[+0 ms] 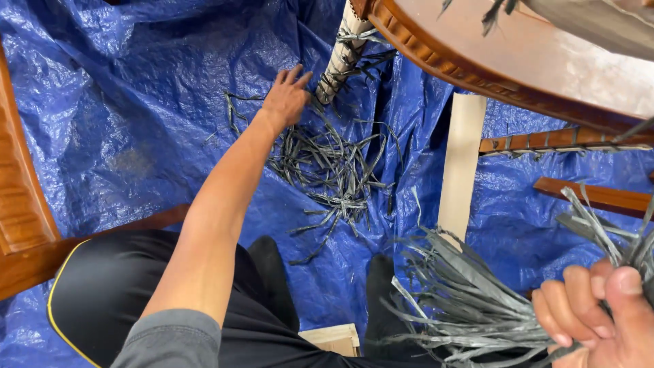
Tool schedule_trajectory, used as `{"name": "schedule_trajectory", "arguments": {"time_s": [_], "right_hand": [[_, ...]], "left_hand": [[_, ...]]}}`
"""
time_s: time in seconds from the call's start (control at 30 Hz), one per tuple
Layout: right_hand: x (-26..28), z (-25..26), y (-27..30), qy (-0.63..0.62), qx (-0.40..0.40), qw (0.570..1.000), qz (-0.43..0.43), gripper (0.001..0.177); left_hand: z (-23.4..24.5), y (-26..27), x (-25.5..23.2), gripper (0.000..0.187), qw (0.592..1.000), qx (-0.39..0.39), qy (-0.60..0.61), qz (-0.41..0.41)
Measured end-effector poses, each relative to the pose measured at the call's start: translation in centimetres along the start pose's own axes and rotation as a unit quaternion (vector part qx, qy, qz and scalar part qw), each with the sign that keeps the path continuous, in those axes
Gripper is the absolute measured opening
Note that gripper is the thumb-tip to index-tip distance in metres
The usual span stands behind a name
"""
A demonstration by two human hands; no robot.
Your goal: Untying and removing protective plastic strips and cardboard from wooden chairs.
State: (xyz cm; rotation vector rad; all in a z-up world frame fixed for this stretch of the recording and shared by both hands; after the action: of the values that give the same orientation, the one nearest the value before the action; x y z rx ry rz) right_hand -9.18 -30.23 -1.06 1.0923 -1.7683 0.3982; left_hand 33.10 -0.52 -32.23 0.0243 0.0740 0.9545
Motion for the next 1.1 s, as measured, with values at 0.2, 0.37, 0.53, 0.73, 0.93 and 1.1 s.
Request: {"name": "schedule_trajectory", "arguments": {"time_s": [0.2,0.37,0.53,0.73,0.93,1.1], "right_hand": [[0.3,-0.3,-0.5,0.005,0.058,0.998,-0.028,0.042],[-0.1,-1.5,0.1,0.006,0.055,0.998,-0.029,0.039],[0.0,-1.5,0.3,0.042,0.015,0.999,-0.029,0.047],[0.8,-4.8,0.4,0.092,-0.027,0.995,-0.01,0.043],[0.8,-6.4,-0.1,0.106,-0.03,0.992,0.06,0.027],[0.4,-8.1,0.0,0.077,-0.015,0.996,0.052,0.024]], "left_hand": [[-6.1,-2.0,3.3,0.026,0.996,0.049,-0.067,0.012],[-3.5,0.1,4.0,0.024,0.97,0.062,0.194,0.135],[-4.5,1.3,2.6,0.018,0.939,0.088,0.253,0.215],[-5.5,2.3,-0.9,0.014,0.972,0.121,0.173,0.104],[-7.9,3.9,0.5,0.02,0.995,0.022,0.054,0.08],[-1.5,5.1,2.0,0.006,0.978,0.02,0.173,0.115]]}}
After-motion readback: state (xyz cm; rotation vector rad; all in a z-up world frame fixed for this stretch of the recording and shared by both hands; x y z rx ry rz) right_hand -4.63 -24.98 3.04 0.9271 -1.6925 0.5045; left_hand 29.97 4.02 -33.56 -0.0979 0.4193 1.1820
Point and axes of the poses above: each hand's wrist, its own y-axis away from the middle knuckle, its own z-axis out of the back of the hand, x = y × z, the point moved 7 cm from there along -y, towards the middle knuckle, and after that the axes turned 14 degrees about z, right-handed, at the moved point
